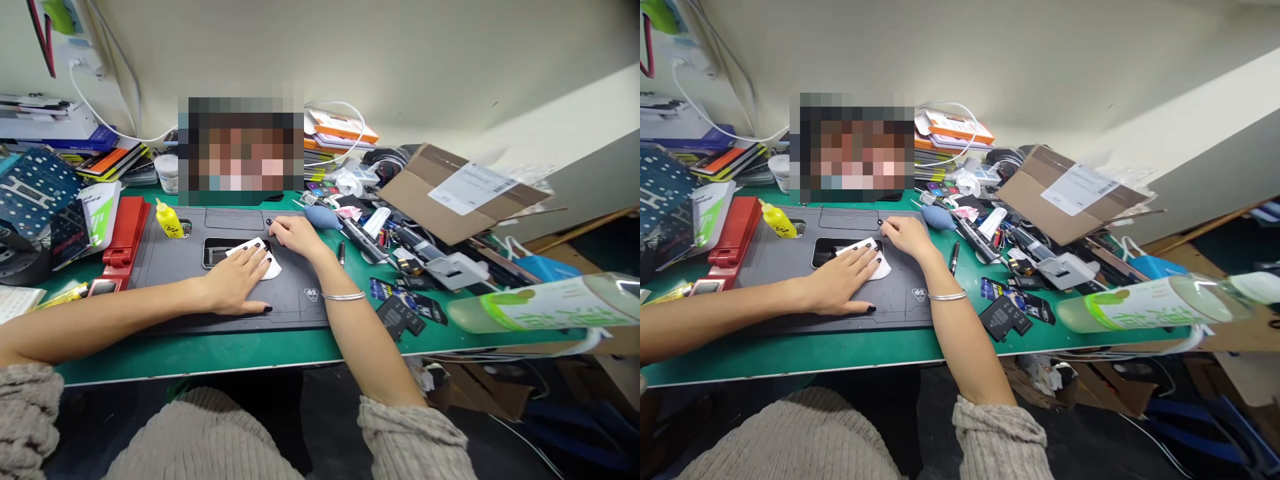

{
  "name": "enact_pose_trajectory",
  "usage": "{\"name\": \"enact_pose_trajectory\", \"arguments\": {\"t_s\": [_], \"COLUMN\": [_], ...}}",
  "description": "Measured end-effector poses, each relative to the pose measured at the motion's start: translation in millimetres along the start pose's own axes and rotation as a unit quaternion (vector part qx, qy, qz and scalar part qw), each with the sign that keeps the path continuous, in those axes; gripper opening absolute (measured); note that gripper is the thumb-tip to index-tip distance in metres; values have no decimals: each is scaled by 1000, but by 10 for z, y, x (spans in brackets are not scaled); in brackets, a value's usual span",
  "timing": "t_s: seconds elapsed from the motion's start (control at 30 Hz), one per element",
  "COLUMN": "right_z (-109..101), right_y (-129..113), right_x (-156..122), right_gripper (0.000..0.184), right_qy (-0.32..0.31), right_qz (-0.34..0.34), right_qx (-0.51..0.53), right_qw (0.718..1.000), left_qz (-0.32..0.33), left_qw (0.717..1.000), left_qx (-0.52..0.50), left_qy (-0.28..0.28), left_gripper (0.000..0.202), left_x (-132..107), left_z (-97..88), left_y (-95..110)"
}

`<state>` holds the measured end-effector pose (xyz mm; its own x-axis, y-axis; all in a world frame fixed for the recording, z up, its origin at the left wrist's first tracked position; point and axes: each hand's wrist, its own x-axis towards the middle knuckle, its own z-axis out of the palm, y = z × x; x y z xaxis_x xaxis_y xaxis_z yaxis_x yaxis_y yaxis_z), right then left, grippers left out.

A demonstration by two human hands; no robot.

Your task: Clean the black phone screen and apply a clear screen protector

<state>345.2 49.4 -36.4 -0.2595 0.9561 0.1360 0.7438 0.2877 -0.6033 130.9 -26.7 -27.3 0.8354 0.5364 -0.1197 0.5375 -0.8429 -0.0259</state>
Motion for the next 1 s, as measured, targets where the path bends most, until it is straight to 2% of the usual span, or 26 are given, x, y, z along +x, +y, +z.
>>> {"name": "enact_pose_trajectory", "arguments": {"t_s": [0.2, 0.27, 0.4, 0.47, 0.53, 0.6, 0.7, 0.9, 0.97, 1.0], "right_z": [8, 8, 9, 10, 11, 12, 12, 12, 12, 13], "right_y": [10, 8, -4, -8, -8, -7, -9, -20, -19, -18], "right_x": [1, 2, 0, -3, -8, -11, -11, -6, -6, -6], "right_gripper": [28, 28, 31, 32, 32, 31, 29, 30, 31, 31], "right_qy": [0, 0, 2, 3, 3, 3, 2, 0, -1, -2], "right_qz": [2, 0, -2, -2, -1, 0, 0, -2, -2, -2], "right_qx": [0, 0, -1, -1, -1, 0, 0, 0, 0, 0], "right_qw": [1000, 1000, 1000, 1000, 1000, 1000, 1000, 1000, 1000, 1000], "left_qz": [-95, -78, 20, 40, 23, -23, -63, 63, 43, 14], "left_qw": [995, 996, 999, 998, 998, 998, 997, 997, 997, 998], "left_qx": [-27, -32, -40, -45, -50, -49, -37, -51, -57, -58], "left_qy": [-9, -7, -3, -4, -7, -14, -15, 1, -1, -2], "left_gripper": [93, 94, 85, 81, 80, 83, 86, 81, 82, 84], "left_x": [22, 0, -39, -29, -5, 13, -2, -68, -46, -31], "left_z": [-41, -27, 20, 24, 7, -19, -36, 17, 9, -2], "left_y": [-150, -139, -57, -76, -149, -228, -242, -63, -134, -194]}}
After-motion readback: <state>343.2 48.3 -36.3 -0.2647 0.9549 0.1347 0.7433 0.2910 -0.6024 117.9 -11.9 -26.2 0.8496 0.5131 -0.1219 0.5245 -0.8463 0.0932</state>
